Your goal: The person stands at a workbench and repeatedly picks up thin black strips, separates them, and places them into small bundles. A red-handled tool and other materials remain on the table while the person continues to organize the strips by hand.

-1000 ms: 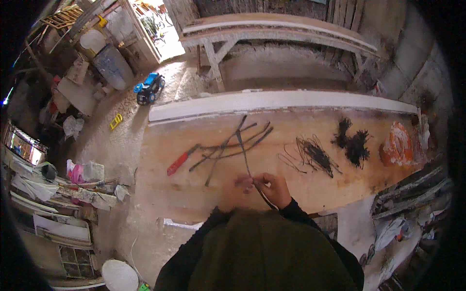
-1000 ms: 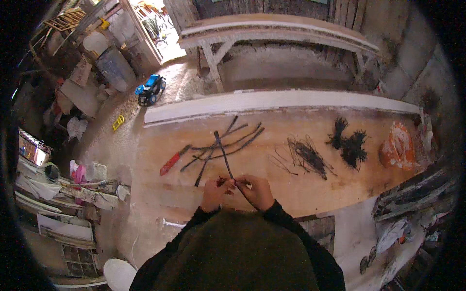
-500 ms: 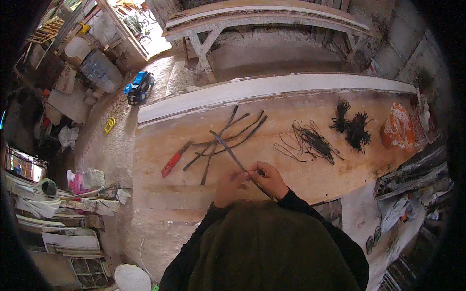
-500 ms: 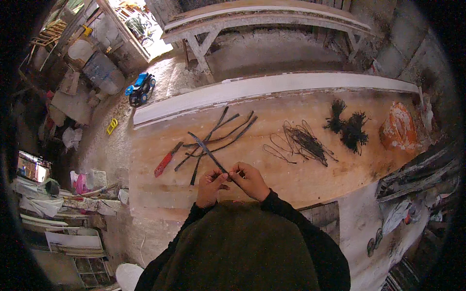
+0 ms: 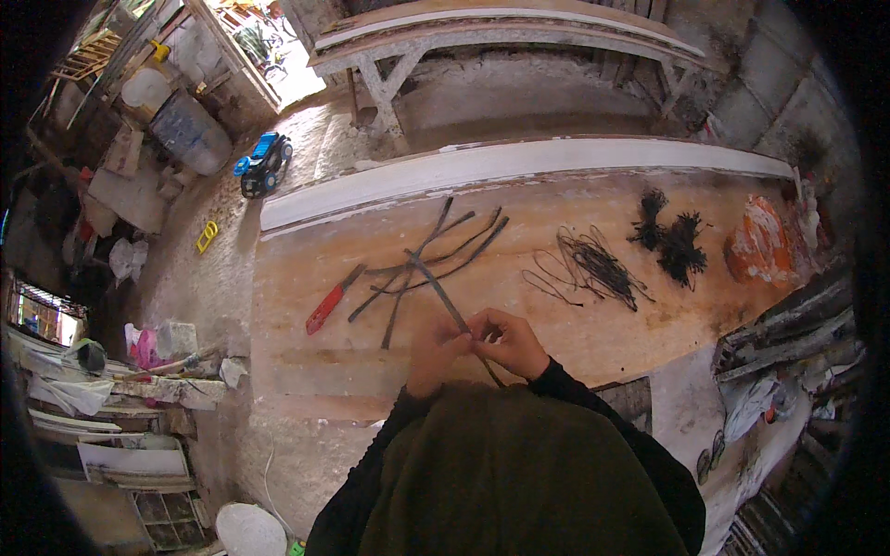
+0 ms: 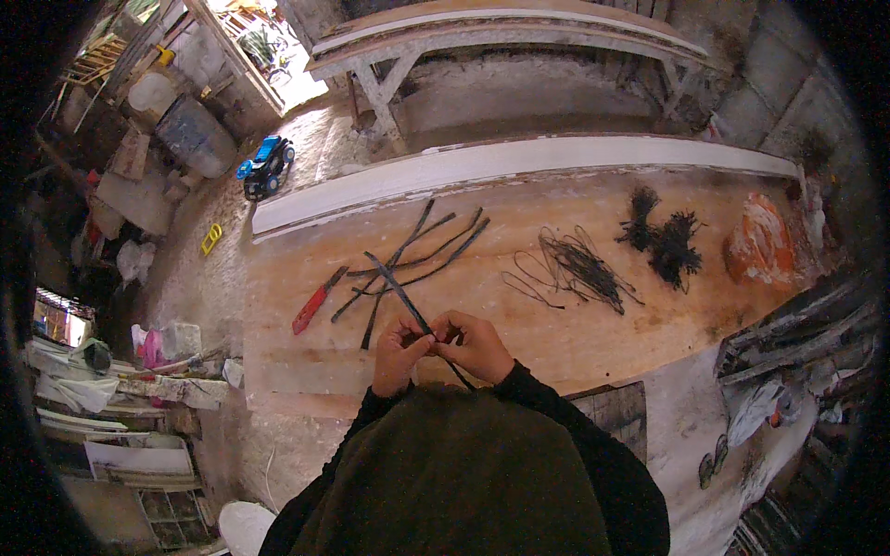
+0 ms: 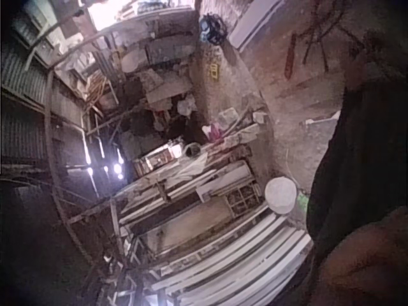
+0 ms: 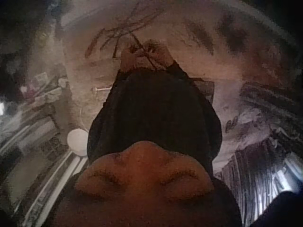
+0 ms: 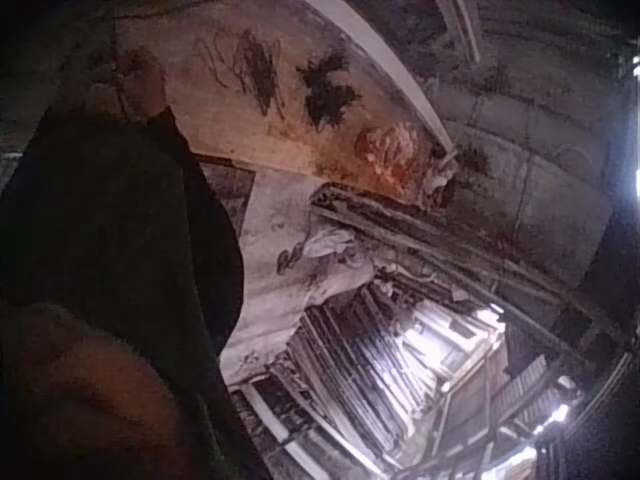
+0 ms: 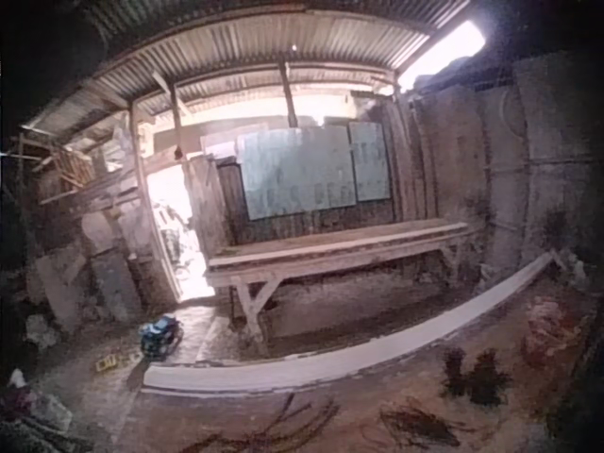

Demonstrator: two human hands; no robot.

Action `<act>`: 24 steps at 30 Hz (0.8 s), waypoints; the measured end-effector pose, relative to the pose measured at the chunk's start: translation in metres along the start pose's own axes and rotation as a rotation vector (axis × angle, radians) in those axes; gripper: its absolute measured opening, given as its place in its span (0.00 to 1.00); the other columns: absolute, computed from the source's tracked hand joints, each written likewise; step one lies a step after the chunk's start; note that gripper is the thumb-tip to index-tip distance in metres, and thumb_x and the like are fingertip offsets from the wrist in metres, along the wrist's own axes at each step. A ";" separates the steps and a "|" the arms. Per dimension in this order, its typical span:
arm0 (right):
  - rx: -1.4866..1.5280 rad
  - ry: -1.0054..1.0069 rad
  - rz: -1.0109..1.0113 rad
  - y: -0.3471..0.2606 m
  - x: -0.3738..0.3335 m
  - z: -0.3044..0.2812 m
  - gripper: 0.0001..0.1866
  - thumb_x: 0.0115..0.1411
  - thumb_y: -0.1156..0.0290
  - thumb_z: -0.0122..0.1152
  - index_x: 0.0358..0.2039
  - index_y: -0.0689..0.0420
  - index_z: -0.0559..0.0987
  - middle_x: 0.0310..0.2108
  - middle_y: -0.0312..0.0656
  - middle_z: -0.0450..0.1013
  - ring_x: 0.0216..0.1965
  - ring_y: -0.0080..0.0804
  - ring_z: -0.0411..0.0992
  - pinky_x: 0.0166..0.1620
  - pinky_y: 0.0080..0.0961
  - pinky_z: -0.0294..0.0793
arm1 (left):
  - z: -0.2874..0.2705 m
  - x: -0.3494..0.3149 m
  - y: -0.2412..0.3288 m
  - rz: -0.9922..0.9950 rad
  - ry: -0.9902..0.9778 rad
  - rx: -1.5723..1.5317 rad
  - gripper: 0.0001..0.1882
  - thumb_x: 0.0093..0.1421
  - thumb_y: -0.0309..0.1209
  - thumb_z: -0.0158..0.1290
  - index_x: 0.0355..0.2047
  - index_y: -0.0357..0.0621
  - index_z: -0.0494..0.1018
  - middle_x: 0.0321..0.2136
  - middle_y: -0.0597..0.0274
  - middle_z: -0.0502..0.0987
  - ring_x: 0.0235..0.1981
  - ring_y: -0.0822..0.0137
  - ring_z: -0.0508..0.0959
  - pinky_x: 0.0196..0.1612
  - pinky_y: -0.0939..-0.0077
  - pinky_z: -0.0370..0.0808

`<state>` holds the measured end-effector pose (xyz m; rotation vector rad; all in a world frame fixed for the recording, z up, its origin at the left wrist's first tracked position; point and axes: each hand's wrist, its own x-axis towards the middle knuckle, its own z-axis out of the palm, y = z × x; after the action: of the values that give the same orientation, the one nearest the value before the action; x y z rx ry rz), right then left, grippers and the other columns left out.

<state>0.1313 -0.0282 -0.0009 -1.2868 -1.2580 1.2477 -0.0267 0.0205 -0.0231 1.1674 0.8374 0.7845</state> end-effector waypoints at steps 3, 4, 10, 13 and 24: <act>0.154 -0.023 0.038 0.002 -0.001 0.000 0.11 0.50 0.73 0.60 0.35 0.60 0.73 0.26 0.32 0.69 0.28 0.17 0.66 0.33 0.15 0.67 | 0.001 0.000 0.006 -0.021 -0.022 -0.009 0.09 0.50 0.22 0.52 0.30 0.41 0.64 0.26 0.63 0.71 0.26 0.73 0.73 0.28 0.79 0.74; 0.260 -0.038 0.045 0.010 0.000 0.000 0.11 0.50 0.73 0.59 0.35 0.60 0.73 0.26 0.32 0.69 0.29 0.17 0.67 0.33 0.15 0.67 | 0.001 0.000 0.006 -0.030 -0.034 -0.013 0.10 0.49 0.22 0.52 0.31 0.41 0.63 0.26 0.63 0.71 0.27 0.72 0.73 0.28 0.79 0.74; 0.546 -0.093 0.215 0.014 -0.002 -0.004 0.10 0.50 0.78 0.57 0.35 0.59 0.72 0.33 0.36 0.71 0.34 0.23 0.70 0.40 0.21 0.67 | 0.002 -0.001 0.008 -0.033 -0.017 -0.111 0.12 0.49 0.22 0.53 0.34 0.41 0.63 0.28 0.62 0.71 0.28 0.73 0.73 0.27 0.79 0.74; 0.669 -0.123 0.328 0.018 -0.002 -0.007 0.13 0.49 0.79 0.57 0.37 0.58 0.71 0.35 0.35 0.70 0.37 0.23 0.69 0.41 0.21 0.67 | 0.005 -0.004 0.016 -0.055 -0.008 -0.068 0.14 0.50 0.22 0.53 0.36 0.41 0.63 0.28 0.62 0.71 0.27 0.73 0.72 0.25 0.80 0.73; 0.585 -0.205 0.286 0.002 -0.004 -0.009 0.20 0.46 0.77 0.57 0.43 0.54 0.69 0.29 0.29 0.67 0.28 0.15 0.63 0.28 0.11 0.58 | 0.002 -0.004 0.031 0.059 -0.242 0.144 0.15 0.52 0.21 0.51 0.40 0.41 0.62 0.28 0.63 0.73 0.29 0.74 0.73 0.29 0.83 0.69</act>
<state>0.1402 -0.0323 -0.0016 -0.9394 -0.7608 1.8236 -0.0296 0.0223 0.0079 1.3894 0.6686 0.6226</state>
